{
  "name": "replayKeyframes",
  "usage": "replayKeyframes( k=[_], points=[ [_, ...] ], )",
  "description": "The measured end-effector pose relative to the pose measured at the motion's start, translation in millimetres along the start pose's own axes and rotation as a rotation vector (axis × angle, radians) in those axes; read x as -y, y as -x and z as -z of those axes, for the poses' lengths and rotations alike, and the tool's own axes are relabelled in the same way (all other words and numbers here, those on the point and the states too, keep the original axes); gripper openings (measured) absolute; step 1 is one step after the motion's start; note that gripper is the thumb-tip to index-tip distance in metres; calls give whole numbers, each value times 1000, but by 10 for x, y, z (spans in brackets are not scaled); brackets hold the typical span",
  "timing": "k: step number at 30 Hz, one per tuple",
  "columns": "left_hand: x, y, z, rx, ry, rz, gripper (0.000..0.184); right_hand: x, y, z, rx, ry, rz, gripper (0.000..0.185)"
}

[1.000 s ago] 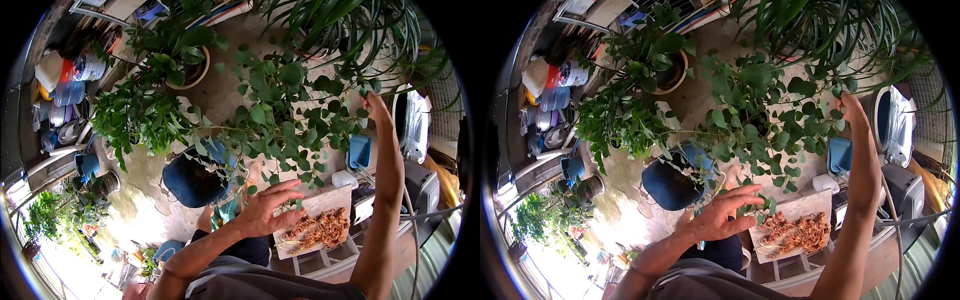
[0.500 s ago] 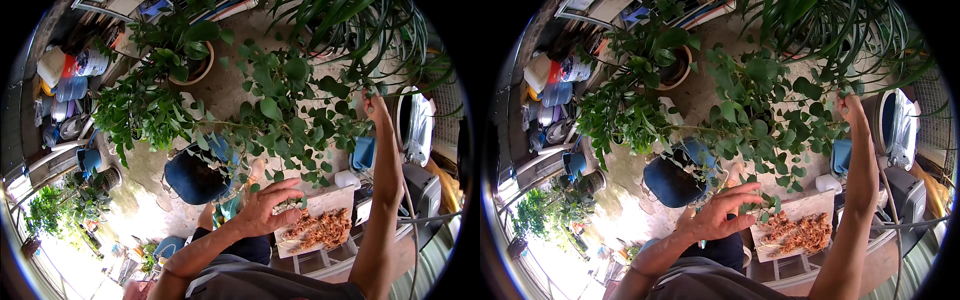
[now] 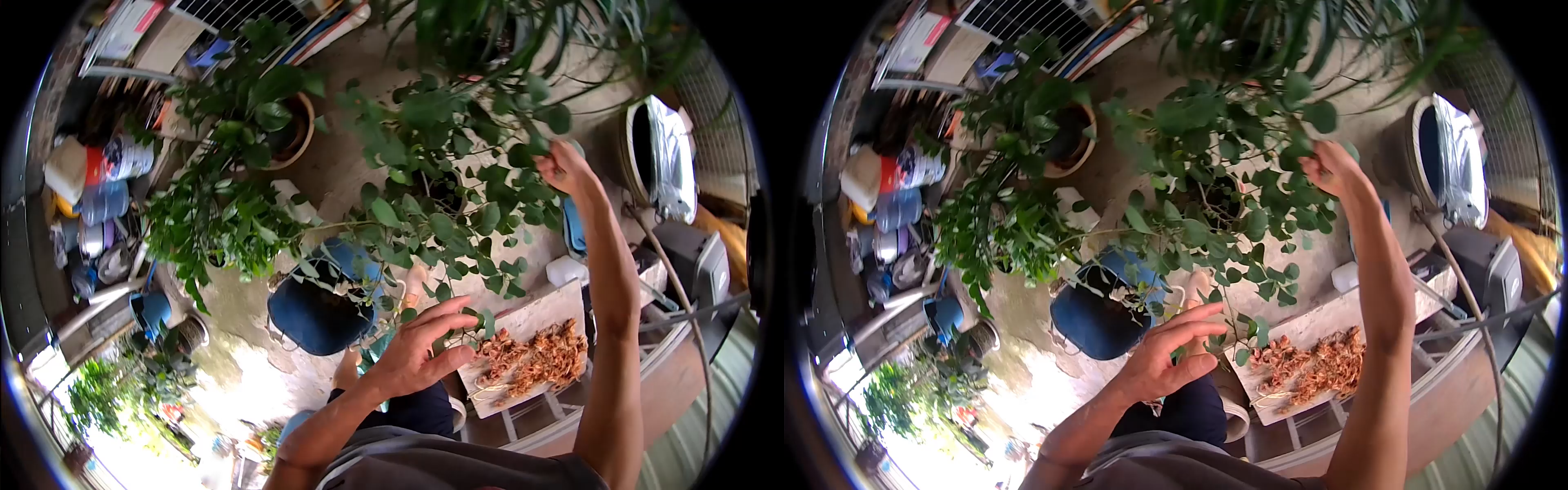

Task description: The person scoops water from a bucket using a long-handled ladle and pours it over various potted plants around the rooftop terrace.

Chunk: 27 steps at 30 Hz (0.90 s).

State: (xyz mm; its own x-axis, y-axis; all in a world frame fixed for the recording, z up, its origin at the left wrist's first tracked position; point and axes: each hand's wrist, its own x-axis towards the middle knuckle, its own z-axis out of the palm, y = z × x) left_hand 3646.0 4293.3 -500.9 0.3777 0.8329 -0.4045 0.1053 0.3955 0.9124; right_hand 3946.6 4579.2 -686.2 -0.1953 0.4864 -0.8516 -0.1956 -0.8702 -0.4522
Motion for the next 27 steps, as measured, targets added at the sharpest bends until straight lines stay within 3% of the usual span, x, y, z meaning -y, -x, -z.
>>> replayKeyframes(
  k=[3,5,9,18,23,27],
  points=[
    [-20,-53,-3,9,-12,20,45,80,72,-489,-50,41,15,28],
    [23,-59,-12,-33,33,37,47,84,-231,-506,203,-26,34,28],
    [117,-70,20,-44,-40,12,48,221,-654,-769,377,-147,-25,20],
    [305,-4,-4,-103,-60,114,44,524,-1485,-1060,550,-309,-99,22],
    [336,21,41,-129,-113,96,42,694,-1732,-988,568,-386,-167,32],
    [355,43,36,-162,-64,162,42,805,-1735,-929,466,-310,-95,33]
  ],
)
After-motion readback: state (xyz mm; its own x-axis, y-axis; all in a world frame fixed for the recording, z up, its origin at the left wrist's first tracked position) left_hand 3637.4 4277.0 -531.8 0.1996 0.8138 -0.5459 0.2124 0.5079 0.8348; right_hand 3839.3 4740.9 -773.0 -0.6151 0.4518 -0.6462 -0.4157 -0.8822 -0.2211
